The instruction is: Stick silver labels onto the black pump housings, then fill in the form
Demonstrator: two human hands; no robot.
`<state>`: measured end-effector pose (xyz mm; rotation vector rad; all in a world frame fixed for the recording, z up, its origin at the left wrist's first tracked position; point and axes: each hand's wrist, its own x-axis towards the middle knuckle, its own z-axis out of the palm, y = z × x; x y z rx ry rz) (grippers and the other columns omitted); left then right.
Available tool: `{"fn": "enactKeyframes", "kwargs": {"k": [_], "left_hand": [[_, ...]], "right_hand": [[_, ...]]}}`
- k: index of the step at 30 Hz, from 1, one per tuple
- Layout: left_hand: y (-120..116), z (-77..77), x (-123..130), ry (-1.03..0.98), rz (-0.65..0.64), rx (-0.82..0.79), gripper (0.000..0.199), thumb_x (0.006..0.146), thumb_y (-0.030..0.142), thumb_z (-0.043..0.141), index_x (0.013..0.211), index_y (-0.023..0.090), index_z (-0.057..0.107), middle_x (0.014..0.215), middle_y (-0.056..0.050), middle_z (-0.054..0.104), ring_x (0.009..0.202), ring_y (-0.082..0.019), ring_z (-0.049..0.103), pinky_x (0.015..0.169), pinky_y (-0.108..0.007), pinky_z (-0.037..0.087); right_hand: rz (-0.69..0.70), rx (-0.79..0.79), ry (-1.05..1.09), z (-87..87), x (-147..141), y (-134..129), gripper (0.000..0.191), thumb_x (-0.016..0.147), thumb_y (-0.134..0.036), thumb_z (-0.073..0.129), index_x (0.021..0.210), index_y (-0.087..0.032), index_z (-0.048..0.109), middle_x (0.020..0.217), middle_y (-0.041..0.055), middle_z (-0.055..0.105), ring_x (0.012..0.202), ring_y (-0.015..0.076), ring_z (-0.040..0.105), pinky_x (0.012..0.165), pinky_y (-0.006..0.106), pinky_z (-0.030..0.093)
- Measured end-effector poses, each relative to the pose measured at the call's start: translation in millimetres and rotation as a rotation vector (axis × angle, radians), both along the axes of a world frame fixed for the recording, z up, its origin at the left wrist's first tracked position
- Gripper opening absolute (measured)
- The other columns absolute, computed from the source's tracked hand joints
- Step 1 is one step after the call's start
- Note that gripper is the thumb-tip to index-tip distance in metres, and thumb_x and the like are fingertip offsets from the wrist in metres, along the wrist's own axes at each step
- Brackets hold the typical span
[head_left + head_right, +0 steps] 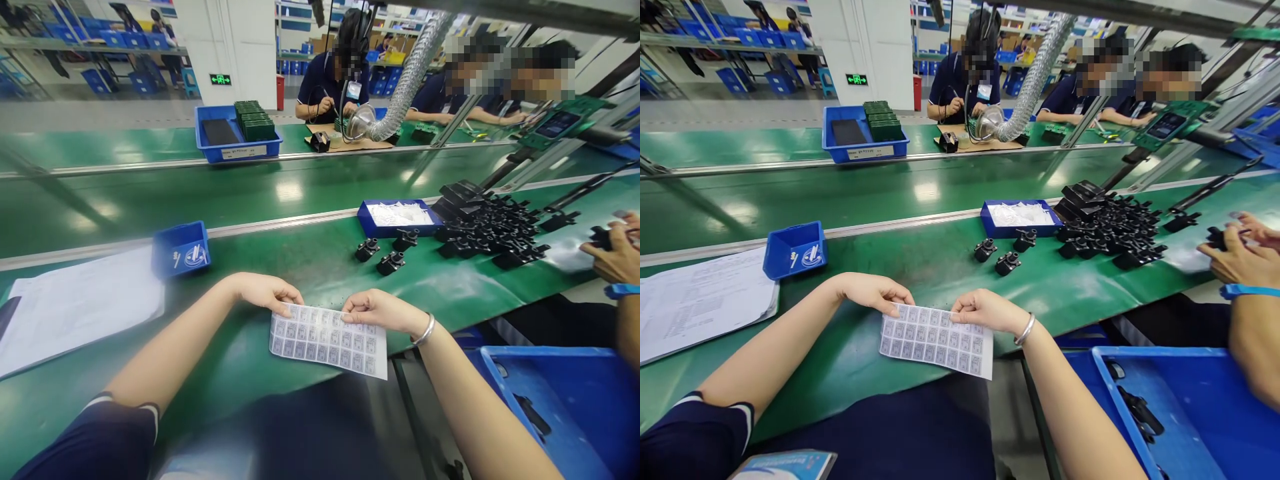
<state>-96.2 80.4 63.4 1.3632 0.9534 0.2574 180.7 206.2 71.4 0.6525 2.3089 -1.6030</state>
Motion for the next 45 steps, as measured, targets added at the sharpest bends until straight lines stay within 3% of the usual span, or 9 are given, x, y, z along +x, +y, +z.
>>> {"fn": "enactKeyframes", "kwargs": {"k": [5, 8, 11, 29, 40, 42, 45], "left_hand": [[17, 7.2, 31, 0.212, -0.071, 0.199, 0.029, 0.086, 0.042, 0.059, 0.102, 0.019, 0.066, 0.089, -0.002, 0.069, 0.077, -0.016, 0.061, 0.065, -0.022, 0.044], [24, 7.2, 49, 0.293, -0.041, 0.336, 0.025, 0.088, 0.040, 0.053, 0.090, 0.019, 0.066, 0.076, 0.001, 0.062, 0.066, -0.013, 0.053, 0.057, -0.021, 0.037], [27, 6.0, 59, 0.300, -0.013, 0.390, 0.024, 0.089, 0.039, 0.050, 0.086, 0.019, 0.064, 0.074, 0.001, 0.059, 0.066, -0.012, 0.051, 0.057, -0.022, 0.034], [25, 2.1, 57, 0.183, 0.031, 0.329, 0.024, 0.086, 0.038, 0.053, 0.081, 0.017, 0.063, 0.068, 0.003, 0.053, 0.062, -0.011, 0.045, 0.058, -0.021, 0.033], [20, 4.8, 58, 0.079, 0.066, 0.313, 0.025, 0.086, 0.039, 0.056, 0.082, 0.016, 0.064, 0.070, 0.003, 0.054, 0.065, -0.010, 0.046, 0.061, -0.021, 0.034], [19, 4.8, 57, 0.073, 0.079, 0.315, 0.025, 0.087, 0.039, 0.056, 0.083, 0.015, 0.065, 0.072, 0.002, 0.057, 0.068, -0.011, 0.048, 0.062, -0.021, 0.036], [14, 1.7, 60, 0.072, 0.245, 0.283, 0.028, 0.086, 0.042, 0.058, 0.083, 0.014, 0.066, 0.073, 0.001, 0.060, 0.068, -0.012, 0.051, 0.062, -0.021, 0.037]], "right_hand": [[0.017, 0.003, 0.029, -7.6, -7, -1, 0.037, 0.081, -0.053, 0.064, 0.085, -0.016, 0.068, 0.071, 0.0022, 0.068, 0.064, 0.0159, 0.061, 0.056, 0.025, 0.043], [0.026, -0.002, 0.037, -8.3, -9, 0, 0.038, 0.081, -0.054, 0.064, 0.086, -0.016, 0.069, 0.071, 0.0018, 0.068, 0.063, 0.0154, 0.060, 0.056, 0.024, 0.043], [0.040, 0.001, 0.052, -5.4, -11, -2, 0.040, 0.082, -0.054, 0.064, 0.091, -0.015, 0.070, 0.073, 0.0022, 0.069, 0.063, 0.0153, 0.060, 0.057, 0.024, 0.044], [0.097, 0.158, 0.112, 0.4, -18, -9, 0.037, 0.085, -0.051, 0.061, 0.078, -0.015, 0.068, 0.066, -0.0004, 0.060, 0.060, 0.0125, 0.051, 0.053, 0.022, 0.036], [0.036, -0.006, 0.165, -1.0, -13, -12, 0.032, 0.084, -0.047, 0.065, 0.081, -0.015, 0.070, 0.067, -0.0007, 0.061, 0.063, 0.0135, 0.054, 0.058, 0.023, 0.041], [0.046, 0.039, 0.176, 1.0, -11, -13, 0.029, 0.087, -0.044, 0.062, 0.084, -0.016, 0.069, 0.072, 0.0007, 0.064, 0.067, 0.0155, 0.058, 0.061, 0.025, 0.045], [-0.078, 0.376, 0.353, 8.9, -7, -20, 0.018, 0.089, -0.035, 0.062, 0.097, -0.020, 0.067, 0.094, 0.0047, 0.069, 0.090, 0.0215, 0.063, 0.082, 0.034, 0.049]]}}
